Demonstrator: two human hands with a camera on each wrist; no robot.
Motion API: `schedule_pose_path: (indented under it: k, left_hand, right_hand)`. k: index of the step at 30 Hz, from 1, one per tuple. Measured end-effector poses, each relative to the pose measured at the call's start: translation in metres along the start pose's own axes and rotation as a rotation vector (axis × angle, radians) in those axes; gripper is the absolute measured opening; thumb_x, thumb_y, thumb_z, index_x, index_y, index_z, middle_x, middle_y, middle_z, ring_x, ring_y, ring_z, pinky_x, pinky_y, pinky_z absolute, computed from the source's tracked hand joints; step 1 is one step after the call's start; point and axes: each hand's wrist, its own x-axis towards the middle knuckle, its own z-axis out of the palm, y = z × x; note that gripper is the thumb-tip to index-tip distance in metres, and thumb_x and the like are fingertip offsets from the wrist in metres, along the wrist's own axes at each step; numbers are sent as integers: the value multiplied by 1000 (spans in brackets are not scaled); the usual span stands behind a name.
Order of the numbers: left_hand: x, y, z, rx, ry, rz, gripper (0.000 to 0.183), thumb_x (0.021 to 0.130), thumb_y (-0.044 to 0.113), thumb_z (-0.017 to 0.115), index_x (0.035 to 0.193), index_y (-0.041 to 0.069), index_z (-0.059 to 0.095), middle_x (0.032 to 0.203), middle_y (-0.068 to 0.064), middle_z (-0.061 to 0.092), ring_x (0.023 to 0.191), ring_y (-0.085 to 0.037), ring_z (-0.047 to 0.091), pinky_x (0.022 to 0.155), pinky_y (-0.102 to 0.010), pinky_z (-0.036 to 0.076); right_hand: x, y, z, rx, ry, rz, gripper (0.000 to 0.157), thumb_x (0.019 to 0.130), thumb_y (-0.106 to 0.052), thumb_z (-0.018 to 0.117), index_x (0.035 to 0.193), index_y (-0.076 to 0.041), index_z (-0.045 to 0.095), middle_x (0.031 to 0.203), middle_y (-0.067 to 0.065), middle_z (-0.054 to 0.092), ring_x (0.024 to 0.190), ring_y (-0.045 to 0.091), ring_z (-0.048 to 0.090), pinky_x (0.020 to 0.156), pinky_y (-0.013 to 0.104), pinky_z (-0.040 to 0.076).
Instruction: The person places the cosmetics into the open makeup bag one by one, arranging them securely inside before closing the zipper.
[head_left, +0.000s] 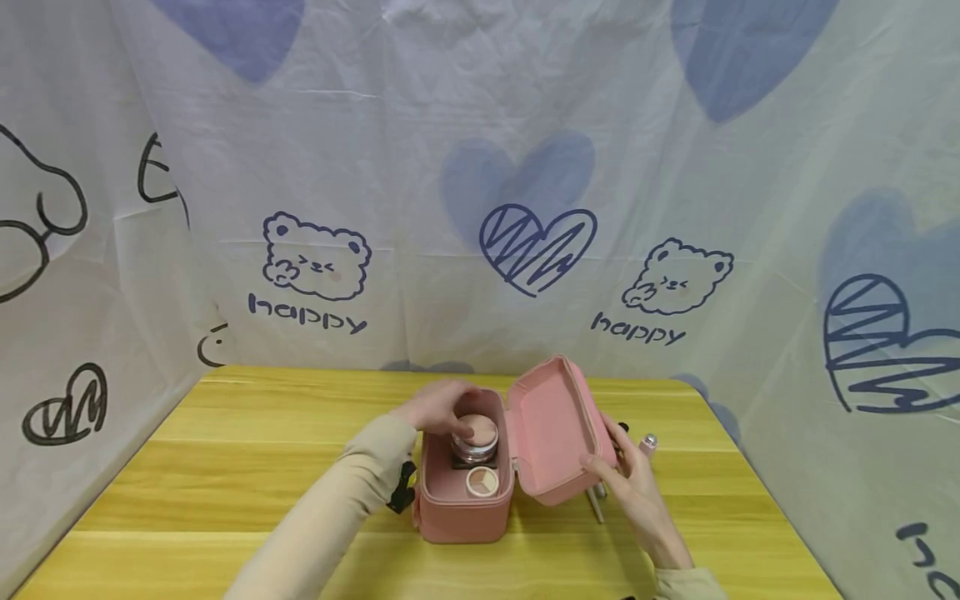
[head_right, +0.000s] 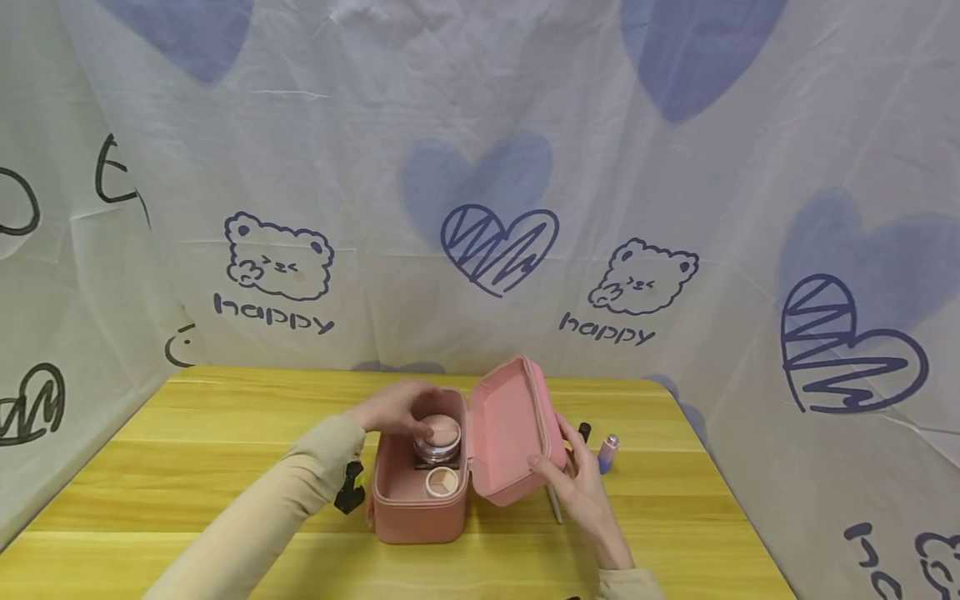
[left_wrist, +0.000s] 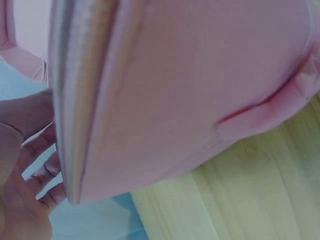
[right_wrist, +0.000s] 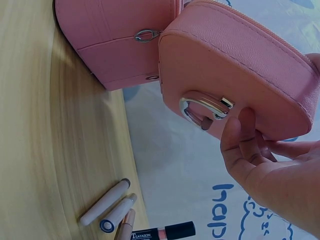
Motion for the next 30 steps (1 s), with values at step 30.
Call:
schedule_pose_path:
  k: [30]
  left_hand:
    - [-13,-43,11,-29,252,-49,33,100,7,48,127,0,66,130,-20,66,123,-44,56,107,-61,40]
  right_hand:
    - [-1,-1,1,-9,11,27,73,98,-14,60,160,-7,22,153,20,37,130,15,49,97,13,48]
